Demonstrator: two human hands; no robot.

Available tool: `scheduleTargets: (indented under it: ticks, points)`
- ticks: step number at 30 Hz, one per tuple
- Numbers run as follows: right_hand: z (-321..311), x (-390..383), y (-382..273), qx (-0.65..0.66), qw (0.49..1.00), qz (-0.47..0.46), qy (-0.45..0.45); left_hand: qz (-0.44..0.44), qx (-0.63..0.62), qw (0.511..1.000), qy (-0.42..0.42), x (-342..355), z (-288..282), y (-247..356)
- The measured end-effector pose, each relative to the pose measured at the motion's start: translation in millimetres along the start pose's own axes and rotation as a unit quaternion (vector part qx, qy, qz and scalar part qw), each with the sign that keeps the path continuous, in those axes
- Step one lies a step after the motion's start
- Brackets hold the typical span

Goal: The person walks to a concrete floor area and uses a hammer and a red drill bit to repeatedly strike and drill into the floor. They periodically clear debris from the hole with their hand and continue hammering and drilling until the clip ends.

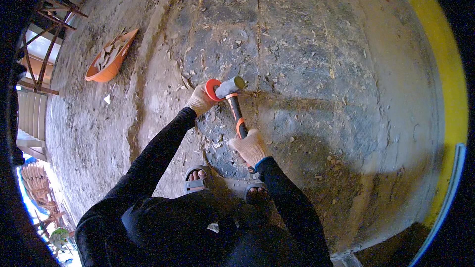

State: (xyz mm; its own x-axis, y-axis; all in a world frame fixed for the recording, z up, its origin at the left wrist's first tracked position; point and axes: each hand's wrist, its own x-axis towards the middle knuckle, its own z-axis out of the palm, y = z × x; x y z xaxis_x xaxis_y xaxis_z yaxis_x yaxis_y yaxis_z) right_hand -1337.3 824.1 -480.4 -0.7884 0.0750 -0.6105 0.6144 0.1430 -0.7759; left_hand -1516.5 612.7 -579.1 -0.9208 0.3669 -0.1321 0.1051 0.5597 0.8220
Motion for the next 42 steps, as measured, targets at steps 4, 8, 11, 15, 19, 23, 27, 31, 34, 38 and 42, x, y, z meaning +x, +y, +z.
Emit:
scheduleTargets:
  ticks: [4, 8, 11, 15, 19, 23, 27, 31, 34, 38, 42]
  points:
    - [-2, -3, 7, 0.008, 1.000, 0.000, -0.001, -0.006, 0.013, 1.000, -0.009, 3, 4, -2]
    - [8, 0, 11, 0.136, 0.990, 0.005, -0.021, 0.003, 0.033, 0.999, -0.006, 0, 2, -3]
    - [5, 5, 16, 0.010, 0.997, 0.068, -0.025, -0.002, 0.050, 0.998, -0.031, -4, -1, 0]
    - [-1, -14, 48, -0.084, 0.995, 0.044, -0.019, 0.058, 0.062, 0.995, -0.059, -22, 2, 12]
    - [-2, -56, 99, -0.081, 0.993, 0.083, -0.027, 0.185, 0.148, 0.971, -0.027, -69, 5, 21]
    - [-16, -103, 137, -0.029, 0.987, 0.147, -0.057, 0.122, 0.137, 0.973, 0.137, -108, -12, 12]
    - [-10, -119, 160, -0.007, 0.996, 0.071, -0.056, -0.117, 0.247, 0.895, 0.354, -98, -35, -11]
    - [-2, -110, 172, 0.002, 0.996, 0.083, -0.040, -0.188, 0.273, 0.909, 0.252, -85, -51, -30]
    - [2, -106, 175, 0.007, 0.998, 0.055, -0.025, -0.189, 0.266, 0.923, 0.203, -82, -57, -36]
    - [3, -108, 175, 0.032, 0.997, 0.067, -0.024, -0.120, 0.303, 0.928, 0.181, -69, -71, -35]
    - [1, -110, 171, 0.006, 0.997, 0.075, -0.010, -0.042, 0.377, 0.921, 0.091, -38, -99, -31]
